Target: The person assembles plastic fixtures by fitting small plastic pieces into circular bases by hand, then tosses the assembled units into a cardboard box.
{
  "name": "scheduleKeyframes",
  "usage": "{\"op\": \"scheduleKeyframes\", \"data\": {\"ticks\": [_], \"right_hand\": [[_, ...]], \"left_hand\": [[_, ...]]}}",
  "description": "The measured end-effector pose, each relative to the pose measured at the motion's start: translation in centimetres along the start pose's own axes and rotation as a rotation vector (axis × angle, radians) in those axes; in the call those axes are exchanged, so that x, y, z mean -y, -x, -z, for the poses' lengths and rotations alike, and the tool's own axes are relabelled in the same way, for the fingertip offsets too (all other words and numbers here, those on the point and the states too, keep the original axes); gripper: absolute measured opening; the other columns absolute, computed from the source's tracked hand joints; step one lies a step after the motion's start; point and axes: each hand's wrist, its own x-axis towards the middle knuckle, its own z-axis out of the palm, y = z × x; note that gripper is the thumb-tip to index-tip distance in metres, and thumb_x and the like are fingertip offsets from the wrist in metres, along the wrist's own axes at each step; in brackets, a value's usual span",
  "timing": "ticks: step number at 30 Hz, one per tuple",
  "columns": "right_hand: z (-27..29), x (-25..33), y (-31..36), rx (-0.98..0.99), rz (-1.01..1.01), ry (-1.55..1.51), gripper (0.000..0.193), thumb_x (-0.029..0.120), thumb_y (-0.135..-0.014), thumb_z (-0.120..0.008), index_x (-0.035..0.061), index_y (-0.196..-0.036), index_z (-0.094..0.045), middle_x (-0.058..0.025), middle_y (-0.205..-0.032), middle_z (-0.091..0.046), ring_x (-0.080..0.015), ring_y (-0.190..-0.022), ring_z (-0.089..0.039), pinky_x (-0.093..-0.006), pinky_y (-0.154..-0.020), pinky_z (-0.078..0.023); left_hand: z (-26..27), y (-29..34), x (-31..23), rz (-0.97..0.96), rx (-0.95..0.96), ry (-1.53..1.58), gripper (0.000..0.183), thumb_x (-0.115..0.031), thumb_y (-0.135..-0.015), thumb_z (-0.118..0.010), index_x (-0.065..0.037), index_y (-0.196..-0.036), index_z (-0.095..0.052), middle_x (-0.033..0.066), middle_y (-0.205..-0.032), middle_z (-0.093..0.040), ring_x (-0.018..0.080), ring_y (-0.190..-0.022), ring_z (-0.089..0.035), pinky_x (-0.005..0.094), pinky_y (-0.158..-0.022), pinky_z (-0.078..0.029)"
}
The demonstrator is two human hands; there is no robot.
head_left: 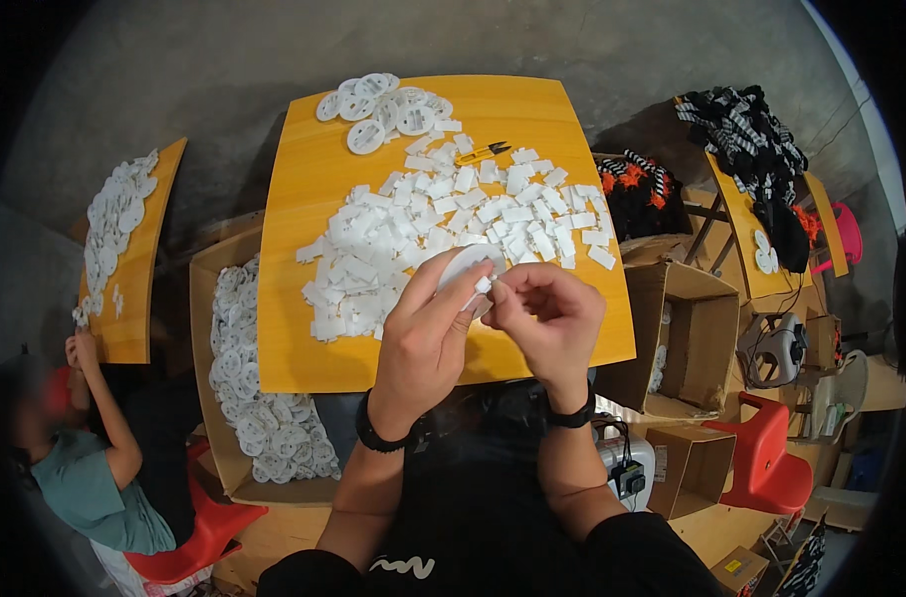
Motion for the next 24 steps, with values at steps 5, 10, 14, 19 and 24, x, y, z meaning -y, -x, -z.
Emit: {"op": "scheduleKeyframes", "data": {"ticks": [5, 10, 14, 19, 24], "right_hand": [[0.6, -0.4, -0.4, 0.165, -0.64, -0.818, 0.01, 0.004, -0.089, -0.064, -0.004, -0.095, -0.065, -0.0091, -0.075, -0.068, -0.0113, -0.057, -0.063, -0.0208, -0.052, -0.051], [0.4, -1.4, -0.1, 0.125, -0.665, -0.923, 0.01, 0.004, -0.089, -0.064, -0.0034, -0.095, -0.065, -0.0096, -0.075, -0.068, -0.0104, -0.055, -0.061, -0.0204, -0.05, -0.049], [0.2, -0.9, -0.2, 0.124, -0.613, -0.88, 0.008, 0.004, -0.089, -0.064, -0.0032, -0.094, -0.064, -0.0094, -0.073, -0.067, -0.0102, -0.052, -0.06, -0.0201, -0.048, -0.048], [-0.8, -0.1, 0.4, 0.02, -0.497, -0.716, 0.008, 0.002, -0.086, -0.066, -0.0033, -0.091, -0.063, -0.0084, -0.071, -0.067, -0.0111, -0.051, -0.061, -0.0206, -0.048, -0.049], [-0.2, 0.2, -0.7, -0.021, 0.4, 0.345, 0.014, -0.001, -0.075, -0.072, 0.002, -0.086, -0.065, -0.0047, -0.068, -0.065, -0.0131, -0.054, -0.065, -0.0244, -0.05, -0.049]], "left_hand": [[0.4, -0.2, 0.0, -0.023, 0.016, 0.0, 0.029, 0.007, -0.087, -0.057, 0.001, -0.115, -0.063, 0.0202, -0.117, -0.058, 0.0341, -0.099, -0.063, 0.0356, -0.08, -0.052], [0.2, -0.2, 0.3, -0.024, 0.031, -0.008, 0.03, 0.007, -0.086, -0.057, 0.001, -0.115, -0.063, 0.0201, -0.117, -0.058, 0.0338, -0.1, -0.063, 0.0353, -0.081, -0.052], [0.4, -0.2, 0.3, -0.037, 0.031, -0.017, 0.03, 0.006, -0.087, -0.058, 0.001, -0.115, -0.063, 0.02, -0.117, -0.058, 0.0336, -0.098, -0.063, 0.0349, -0.08, -0.052], [-0.1, 0.2, 0.2, 0.0, 0.012, 0.046, 0.028, 0.005, -0.087, -0.058, 0.002, -0.115, -0.063, 0.0197, -0.116, -0.059, 0.0335, -0.096, -0.064, 0.0346, -0.078, -0.053], [0.1, 0.1, -0.1, -0.002, -0.009, -0.001, 0.025, 0.004, -0.088, -0.058, 0.003, -0.113, -0.063, 0.0193, -0.114, -0.059, 0.0336, -0.095, -0.064, 0.0346, -0.078, -0.053]]}}
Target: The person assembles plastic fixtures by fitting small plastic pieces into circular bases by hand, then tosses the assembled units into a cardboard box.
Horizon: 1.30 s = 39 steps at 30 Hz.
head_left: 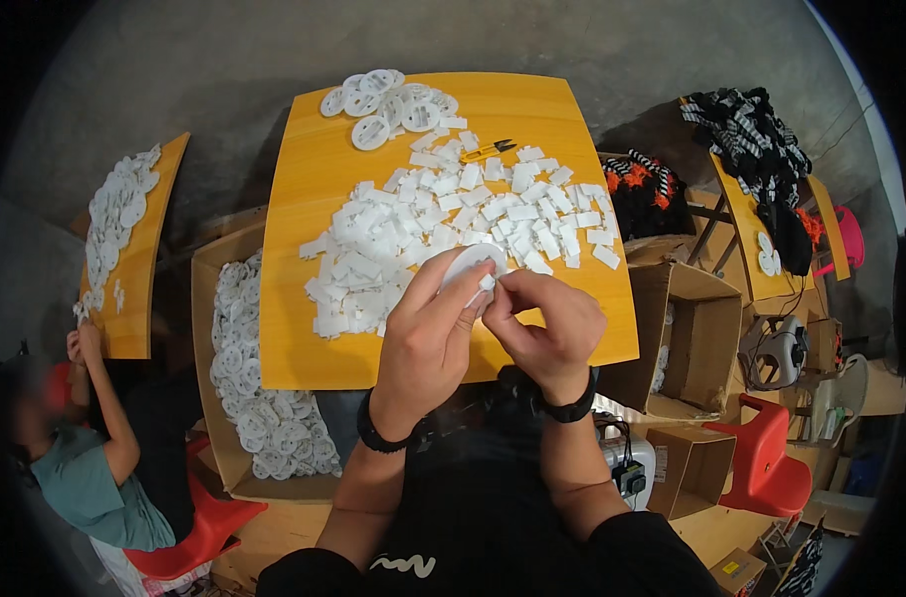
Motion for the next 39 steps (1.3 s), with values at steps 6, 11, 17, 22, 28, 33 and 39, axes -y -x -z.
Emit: {"op": "scheduleKeyframes", "data": {"ticks": [6, 11, 17, 22, 28, 33, 39], "right_hand": [[-0.1, -0.2, 0.3, 0.041, -0.284, -0.295, 0.014, -0.002, -0.08, -0.07, -0.0019, -0.092, -0.065, -0.0054, -0.07, -0.067, -0.0108, -0.056, -0.065, -0.0216, -0.052, -0.05], [0.7, -0.2, 0.5, 0.123, -0.901, -1.0, 0.012, 0.001, -0.086, -0.067, -0.0049, -0.097, -0.065, -0.0085, -0.074, -0.067, -0.0117, -0.057, -0.064, -0.0204, -0.052, -0.05], [0.1, -1.0, 1.0, 0.085, -1.037, -1.254, 0.012, 0.006, -0.09, -0.064, -0.0034, -0.098, -0.065, -0.0087, -0.073, -0.067, -0.0102, -0.052, -0.06, -0.0194, -0.048, -0.047], [-0.1, -0.9, 1.1, 0.047, -1.013, -1.334, 0.01, 0.006, -0.091, -0.063, -0.0025, -0.095, -0.064, -0.0077, -0.07, -0.065, -0.0096, -0.049, -0.057, -0.0193, -0.045, -0.046], [-0.6, 0.6, 1.0, -0.031, -0.883, -0.905, 0.007, 0.001, -0.085, -0.066, -0.0024, -0.09, -0.062, -0.0069, -0.07, -0.066, -0.0106, -0.05, -0.061, -0.0217, -0.048, -0.049], [-0.2, 0.2, 0.0, -0.043, -0.06, -0.048, 0.014, -0.004, -0.073, -0.071, 0.0007, -0.084, -0.064, -0.0046, -0.068, -0.065, -0.0145, -0.051, -0.063, -0.0254, -0.05, -0.05], [0.0, 0.1, 0.3, 0.054, 0.103, 0.1, 0.015, -0.002, -0.075, -0.072, -0.0008, -0.088, -0.065, -0.0052, -0.069, -0.066, -0.0129, -0.055, -0.064, -0.0237, -0.052, -0.051]], "left_hand": [[0.1, -0.1, -0.1, 0.008, -0.004, 0.003, 0.029, 0.007, -0.085, -0.059, 0.002, -0.113, -0.063, 0.0195, -0.115, -0.059, 0.0335, -0.096, -0.064, 0.0353, -0.079, -0.053], [0.2, -0.3, -0.1, -0.031, 0.01, -0.026, 0.031, 0.009, -0.084, -0.059, 0.001, -0.114, -0.063, 0.0199, -0.116, -0.059, 0.0337, -0.097, -0.063, 0.0356, -0.08, -0.053], [0.0, -0.3, 0.2, -0.033, 0.018, -0.04, 0.032, 0.009, -0.083, -0.059, 0.001, -0.115, -0.063, 0.0201, -0.117, -0.059, 0.0343, -0.099, -0.063, 0.0353, -0.08, -0.052], [0.1, -0.4, 0.2, -0.042, 0.023, -0.041, 0.032, 0.008, -0.084, -0.059, 0.001, -0.114, -0.064, 0.0201, -0.117, -0.059, 0.0341, -0.099, -0.063, 0.0351, -0.08, -0.052], [-0.2, -0.1, 0.0, 0.011, 0.0, 0.019, 0.026, 0.005, -0.087, -0.059, 0.002, -0.112, -0.064, 0.0199, -0.115, -0.059, 0.0335, -0.095, -0.064, 0.0353, -0.079, -0.052], [-0.3, 0.0, -0.1, 0.054, -0.036, 0.019, 0.023, 0.003, -0.089, -0.057, 0.002, -0.11, -0.067, 0.019, -0.112, -0.062, 0.0267, -0.094, -0.065, 0.0314, -0.079, -0.052], [-0.5, 0.1, -0.2, 0.056, -0.063, 0.013, 0.023, 0.002, -0.089, -0.058, 0.001, -0.11, -0.067, 0.0188, -0.111, -0.062, 0.0271, -0.095, -0.065, 0.0312, -0.079, -0.052]]}}
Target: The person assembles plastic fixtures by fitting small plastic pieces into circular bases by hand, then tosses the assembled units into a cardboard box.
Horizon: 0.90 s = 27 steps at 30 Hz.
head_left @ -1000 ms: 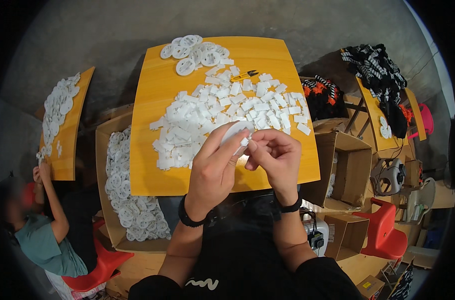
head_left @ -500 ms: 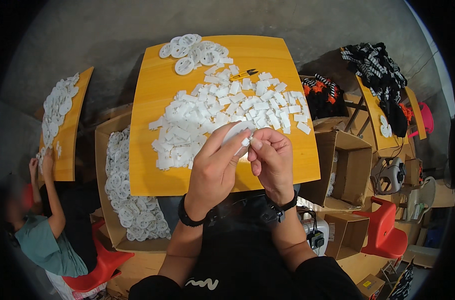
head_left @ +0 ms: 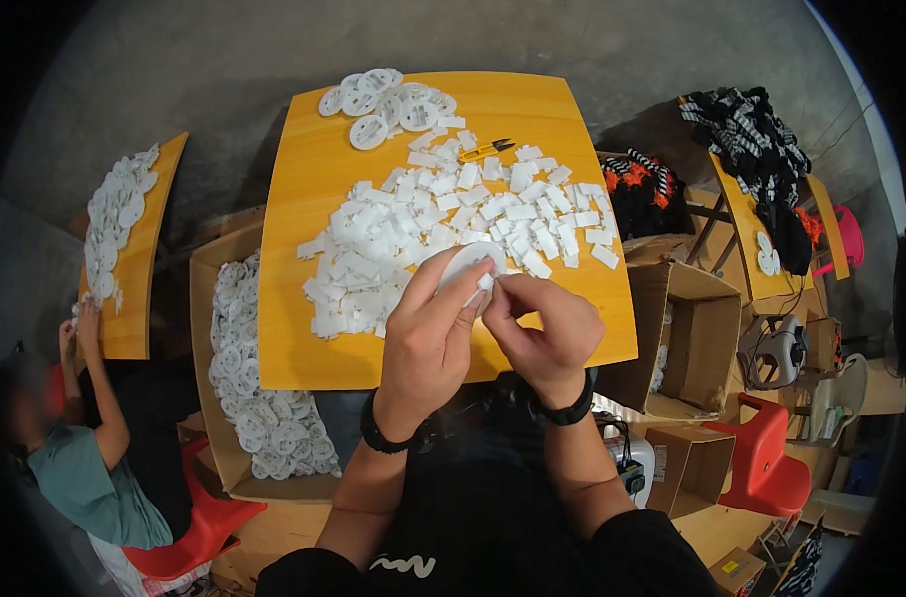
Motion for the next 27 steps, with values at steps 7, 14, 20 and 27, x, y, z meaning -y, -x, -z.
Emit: {"op": "scheduleKeyframes", "data": {"ticks": [7, 14, 20, 27], "right_hand": [[0.2, -0.2, 0.9, 0.026, -1.046, -1.324, 0.015, 0.009, -0.092, -0.062, -0.0019, -0.102, -0.065, -0.0105, -0.077, -0.068, -0.0102, -0.051, -0.06, -0.0198, -0.045, -0.046], [0.2, -0.7, 0.7, 0.023, -1.112, -1.498, 0.013, 0.008, -0.093, -0.061, -0.0023, -0.1, -0.064, -0.0093, -0.075, -0.067, -0.0093, -0.049, -0.057, -0.0194, -0.045, -0.044], [0.1, -0.6, 0.7, 0.021, -1.153, -1.502, 0.011, 0.008, -0.093, -0.06, -0.0016, -0.096, -0.064, -0.0079, -0.07, -0.066, -0.0084, -0.045, -0.054, -0.0169, -0.042, -0.041], [-0.4, 1.0, 0.7, -0.118, -1.05, -1.267, 0.006, 0.004, -0.088, -0.063, -0.001, -0.091, -0.062, -0.0073, -0.067, -0.064, -0.0092, -0.044, -0.056, -0.0186, -0.042, -0.044]], "left_hand": [[0.4, -0.2, 0.1, -0.009, 0.006, -0.007, 0.023, 0.001, -0.09, -0.059, 0.001, -0.111, -0.067, 0.0195, -0.11, -0.062, 0.0279, -0.095, -0.065, 0.0314, -0.081, -0.051], [0.5, -0.4, 0.0, -0.077, 0.066, -0.021, 0.033, 0.007, -0.086, -0.058, 0.001, -0.118, -0.063, 0.0201, -0.117, -0.059, 0.0334, -0.1, -0.063, 0.0347, -0.081, -0.052], [0.4, -0.2, 0.4, -0.068, 0.092, -0.025, 0.032, 0.005, -0.087, -0.058, 0.001, -0.118, -0.063, 0.0199, -0.117, -0.059, 0.0333, -0.1, -0.063, 0.0349, -0.082, -0.052], [0.3, -0.1, 0.1, -0.03, 0.087, 0.015, 0.029, 0.004, -0.088, -0.058, 0.001, -0.117, -0.063, 0.0195, -0.117, -0.059, 0.0322, -0.097, -0.064, 0.034, -0.079, -0.053]]}}
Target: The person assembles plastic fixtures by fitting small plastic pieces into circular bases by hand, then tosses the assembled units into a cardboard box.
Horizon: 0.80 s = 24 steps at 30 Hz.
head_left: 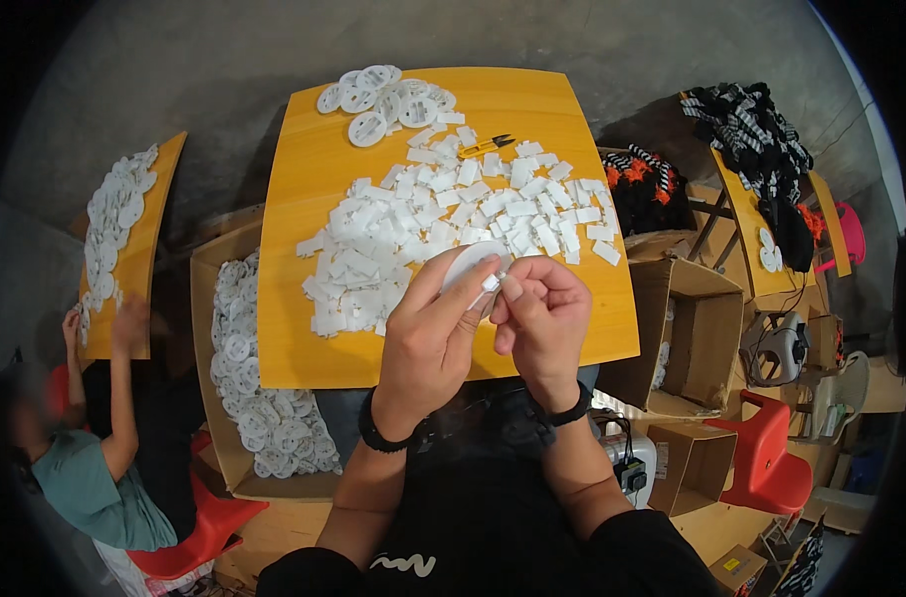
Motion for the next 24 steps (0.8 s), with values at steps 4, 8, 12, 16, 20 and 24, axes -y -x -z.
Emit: {"op": "scheduleKeyframes", "data": {"ticks": [4, 8, 12, 16, 20, 24], "right_hand": [[0.3, -0.8, -0.5, -0.068, 0.799, 0.913, 0.011, 0.001, -0.08, -0.071, 0.0008, -0.087, -0.064, -0.0036, -0.067, -0.065, -0.0102, -0.048, -0.06, -0.0225, -0.047, -0.048], [0.7, 1.0, -0.8, 0.054, 1.076, 1.261, 0.013, 0.001, -0.077, -0.073, 0.0005, -0.086, -0.065, -0.0016, -0.068, -0.065, -0.0091, -0.049, -0.06, -0.0229, -0.047, -0.048], [0.4, 0.2, -0.2, -0.02, 0.642, 0.844, 0.012, 0.003, -0.081, -0.072, -0.0017, -0.089, -0.064, -0.0039, -0.067, -0.065, -0.0089, -0.05, -0.061, -0.0215, -0.047, -0.048], [0.7, 0.8, -0.1, 0.018, -0.015, 0.103, 0.011, 0.005, -0.089, -0.065, -0.0032, -0.097, -0.064, -0.008, -0.068, -0.065, -0.0096, -0.048, -0.059, -0.0193, -0.044, -0.046], [1.2, 0.4, -0.6, 0.11, -0.142, -0.134, 0.012, 0.007, -0.092, -0.06, -0.0023, -0.099, -0.065, -0.0086, -0.069, -0.065, -0.0078, -0.044, -0.054, -0.0179, -0.041, -0.042], [1.1, 0.3, -0.7, 0.114, -0.177, -0.196, 0.013, 0.009, -0.093, -0.06, -0.0015, -0.098, -0.065, -0.0077, -0.068, -0.064, -0.0061, -0.043, -0.052, -0.0158, -0.04, -0.04]], "left_hand": [[0.0, 0.1, -0.2, 0.011, -0.017, 0.03, 0.029, 0.004, -0.088, -0.058, 0.002, -0.116, -0.063, 0.0199, -0.116, -0.059, 0.0322, -0.097, -0.064, 0.0342, -0.079, -0.053], [0.1, -0.2, -0.4, -0.009, -0.033, -0.019, 0.027, 0.003, -0.089, -0.058, 0.001, -0.115, -0.065, 0.0195, -0.114, -0.06, 0.0299, -0.096, -0.064, 0.0327, -0.08, -0.052], [0.2, -0.1, 0.0, -0.037, -0.033, -0.04, 0.03, 0.005, -0.087, -0.058, 0.002, -0.116, -0.063, 0.0199, -0.116, -0.059, 0.033, -0.097, -0.064, 0.0347, -0.079, -0.053], [0.3, -0.3, -0.2, -0.044, -0.033, -0.031, 0.031, 0.006, -0.086, -0.059, 0.001, -0.116, -0.063, 0.0197, -0.116, -0.06, 0.0328, -0.098, -0.064, 0.0348, -0.08, -0.053], [0.3, -0.4, -0.2, -0.028, -0.031, -0.043, 0.029, 0.003, -0.087, -0.059, -0.001, -0.115, -0.065, 0.0193, -0.113, -0.061, 0.0308, -0.098, -0.064, 0.0336, -0.081, -0.052], [0.2, -0.5, -0.2, -0.016, -0.041, -0.033, 0.025, -0.001, -0.09, -0.06, -0.002, -0.114, -0.067, 0.0189, -0.111, -0.063, 0.029, -0.097, -0.064, 0.0324, -0.082, -0.051]]}}
